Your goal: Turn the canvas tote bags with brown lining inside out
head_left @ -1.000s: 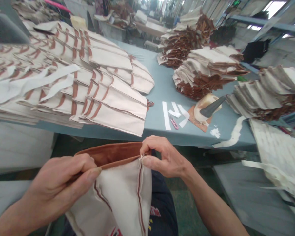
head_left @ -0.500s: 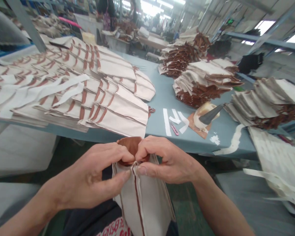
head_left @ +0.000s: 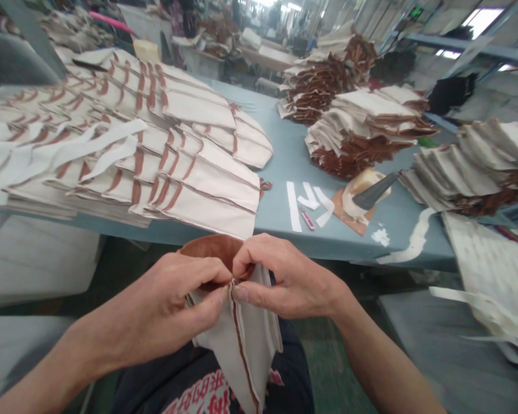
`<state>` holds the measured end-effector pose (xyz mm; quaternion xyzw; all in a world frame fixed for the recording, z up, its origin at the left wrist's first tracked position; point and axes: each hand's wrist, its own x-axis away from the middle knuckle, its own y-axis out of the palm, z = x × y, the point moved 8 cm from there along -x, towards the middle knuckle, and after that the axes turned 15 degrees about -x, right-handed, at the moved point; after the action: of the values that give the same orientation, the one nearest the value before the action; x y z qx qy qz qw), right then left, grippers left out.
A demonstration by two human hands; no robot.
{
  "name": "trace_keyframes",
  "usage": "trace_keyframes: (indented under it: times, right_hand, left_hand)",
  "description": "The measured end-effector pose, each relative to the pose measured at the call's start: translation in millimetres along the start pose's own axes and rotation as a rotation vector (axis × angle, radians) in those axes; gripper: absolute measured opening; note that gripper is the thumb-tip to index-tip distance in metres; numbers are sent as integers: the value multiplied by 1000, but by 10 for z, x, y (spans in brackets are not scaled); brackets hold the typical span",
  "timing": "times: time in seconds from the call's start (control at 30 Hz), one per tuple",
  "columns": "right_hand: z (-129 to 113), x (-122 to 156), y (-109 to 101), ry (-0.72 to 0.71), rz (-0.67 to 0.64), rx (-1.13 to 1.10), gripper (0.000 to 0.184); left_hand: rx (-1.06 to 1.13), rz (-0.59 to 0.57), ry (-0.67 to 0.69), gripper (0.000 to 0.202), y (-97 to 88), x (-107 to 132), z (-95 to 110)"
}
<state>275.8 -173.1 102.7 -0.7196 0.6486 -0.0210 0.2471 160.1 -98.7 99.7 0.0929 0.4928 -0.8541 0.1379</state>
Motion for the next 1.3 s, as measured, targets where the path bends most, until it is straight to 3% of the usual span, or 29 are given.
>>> trace_keyframes:
  times: [0.3, 0.5, 0.63, 0.77, 1.03, 1.13, 1.3]
  right_hand:
    - [-8, 4, 4, 18, 55, -31, 16]
    - [61, 0, 52, 22, 8, -124, 20]
    - [65, 1, 78, 21, -7, -160, 20]
    - [54, -15, 79, 18, 37, -106, 12]
    - [-156, 15, 53, -104, 328, 307, 12]
    - [-105, 37, 100, -35, 347, 269, 8]
    - [118, 56, 157, 218, 321, 53, 10]
  left_hand:
    - [40, 27, -14, 27, 16, -13, -9]
    - [382, -42, -225, 29, 172, 26, -146]
    - [463, -53, -289, 29, 196, 31, -168]
    - [399, -11, -292, 29, 143, 54, -178]
    - [56, 190, -246, 26, -1, 171, -203]
    - [23, 218, -261, 25, -16, 199, -216]
    - [18, 223, -258, 23, 19, 216, -245]
